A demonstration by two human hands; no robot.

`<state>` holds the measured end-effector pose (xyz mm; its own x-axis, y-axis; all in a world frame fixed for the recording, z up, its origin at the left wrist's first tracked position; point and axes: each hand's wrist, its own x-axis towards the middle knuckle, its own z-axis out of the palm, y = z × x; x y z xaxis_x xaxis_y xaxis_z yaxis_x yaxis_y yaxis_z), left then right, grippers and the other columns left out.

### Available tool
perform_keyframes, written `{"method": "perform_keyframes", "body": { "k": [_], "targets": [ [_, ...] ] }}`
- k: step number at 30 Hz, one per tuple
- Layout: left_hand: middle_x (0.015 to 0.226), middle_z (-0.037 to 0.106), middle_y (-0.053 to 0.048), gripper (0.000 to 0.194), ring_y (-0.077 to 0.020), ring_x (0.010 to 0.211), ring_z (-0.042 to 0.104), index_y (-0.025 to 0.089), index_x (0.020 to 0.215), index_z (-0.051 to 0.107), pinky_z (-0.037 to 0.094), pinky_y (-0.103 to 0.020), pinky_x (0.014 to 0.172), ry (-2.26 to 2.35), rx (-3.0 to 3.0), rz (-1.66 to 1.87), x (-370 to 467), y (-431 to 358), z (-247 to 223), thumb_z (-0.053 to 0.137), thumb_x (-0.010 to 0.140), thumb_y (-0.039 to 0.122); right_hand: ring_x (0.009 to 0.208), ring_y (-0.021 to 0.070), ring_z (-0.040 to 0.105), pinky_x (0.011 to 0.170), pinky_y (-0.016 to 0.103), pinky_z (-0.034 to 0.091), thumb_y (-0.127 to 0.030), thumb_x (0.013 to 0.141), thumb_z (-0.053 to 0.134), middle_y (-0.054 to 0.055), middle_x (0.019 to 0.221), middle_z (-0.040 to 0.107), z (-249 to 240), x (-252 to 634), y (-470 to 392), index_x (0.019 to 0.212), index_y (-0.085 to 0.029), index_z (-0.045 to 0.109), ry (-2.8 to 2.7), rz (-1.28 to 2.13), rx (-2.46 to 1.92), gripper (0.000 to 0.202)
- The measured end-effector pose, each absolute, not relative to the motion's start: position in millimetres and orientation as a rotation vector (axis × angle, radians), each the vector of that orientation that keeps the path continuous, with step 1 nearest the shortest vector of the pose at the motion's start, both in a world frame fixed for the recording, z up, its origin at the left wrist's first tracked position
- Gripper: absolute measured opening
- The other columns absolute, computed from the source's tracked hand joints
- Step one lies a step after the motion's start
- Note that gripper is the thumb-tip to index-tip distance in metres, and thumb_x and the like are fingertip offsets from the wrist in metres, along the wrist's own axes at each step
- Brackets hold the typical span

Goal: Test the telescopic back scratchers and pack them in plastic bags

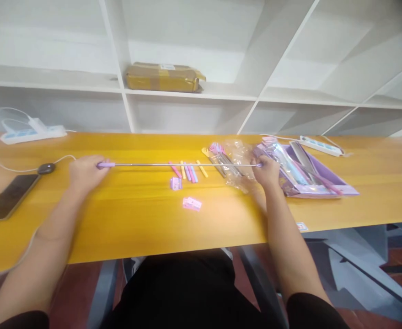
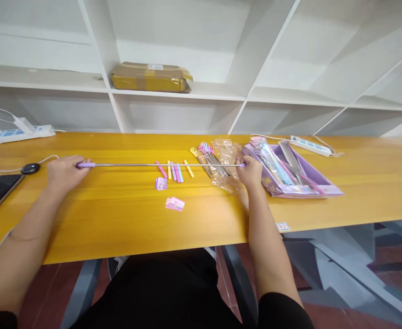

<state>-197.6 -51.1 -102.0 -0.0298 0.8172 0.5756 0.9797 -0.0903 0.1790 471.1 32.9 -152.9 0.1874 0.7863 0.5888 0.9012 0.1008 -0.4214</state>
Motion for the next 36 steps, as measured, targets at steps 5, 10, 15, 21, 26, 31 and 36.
{"method": "perform_keyframes", "body": {
  "k": [5,10,15,21,26,31,36],
  "targets": [
    [0.078,0.072,-0.008,0.046,-0.0236,0.079,0.067,0.024,0.076,0.064,0.039,-0.035,0.070,-1.801,-2.066,-0.791,-206.0,-48.3,-101.1,0.067,0.106,0.058,0.066,0.0193,0.046,0.071,0.035,0.035,-0.032,0.090,0.069,0.000,0.062,0.047,-154.8,475.7,34.2,0.064,-0.027,0.040,-1.559,-0.145,-1.702,0.039],
    [0.087,0.080,-0.008,0.049,-0.0234,0.080,0.071,0.026,0.091,0.077,0.047,-0.035,0.074,-1.720,-2.153,-0.826,-212.0,-50.6,-99.0,0.068,0.109,0.070,0.065,0.0196,0.044,0.069,0.034,0.034,-0.033,0.089,0.067,0.000,0.060,0.046,-155.9,479.5,34.2,0.065,-0.027,0.040,-1.554,-0.158,-1.684,0.037],
    [0.089,0.079,-0.005,0.062,-0.0237,0.081,0.069,0.027,0.098,0.080,0.046,-0.037,0.076,-1.677,-2.173,-0.882,-212.4,-51.2,-97.9,0.051,0.115,0.079,0.067,0.0199,0.046,0.071,0.034,0.036,-0.031,0.091,0.067,0.001,0.062,0.047,-155.8,477.0,34.2,0.065,-0.028,0.036,-1.601,-0.185,-1.683,0.040],
    [0.084,0.076,-0.005,0.058,-0.0253,0.084,0.069,0.029,0.096,0.083,0.045,-0.038,0.075,-1.681,-2.199,-0.878,-208.8,-50.8,-95.0,0.052,0.116,0.074,0.066,0.0189,0.045,0.072,0.035,0.037,-0.027,0.089,0.070,0.000,0.061,0.045,-152.8,471.0,32.5,0.064,-0.027,0.037,-1.592,-0.168,-1.707,0.041],
    [0.089,0.079,-0.005,0.051,-0.0267,0.086,0.071,0.028,0.100,0.086,0.048,-0.038,0.078,-1.673,-2.228,-0.888,-207.0,-51.7,-95.9,0.056,0.116,0.066,0.066,0.0196,0.046,0.073,0.035,0.037,-0.026,0.090,0.071,0.000,0.062,0.046,-148.7,466.9,28.4,0.064,-0.028,0.037,-1.597,-0.158,-1.714,0.043],
    [0.088,0.080,-0.006,0.051,-0.0245,0.083,0.073,0.030,0.100,0.088,0.049,-0.036,0.076,-1.648,-2.254,-0.895,-199.9,-49.6,-102.9,0.056,0.117,0.066,0.066,0.0194,0.048,0.072,0.034,0.037,-0.026,0.091,0.071,0.002,0.063,0.053,-147.7,454.0,26.6,0.063,-0.027,0.039,-1.644,-0.157,-1.701,0.042],
    [0.091,0.084,-0.006,0.052,-0.0228,0.080,0.074,0.031,0.100,0.089,0.052,-0.035,0.076,-1.597,-2.260,-0.929,-178.2,-56.3,-110.7,0.059,0.116,0.069,0.064,0.0180,0.048,0.070,0.033,0.037,-0.029,0.093,0.069,0.002,0.061,0.052,-150.0,429.9,21.2,0.063,-0.026,0.039,-1.704,-0.157,-1.661,0.043]
  ]
}}
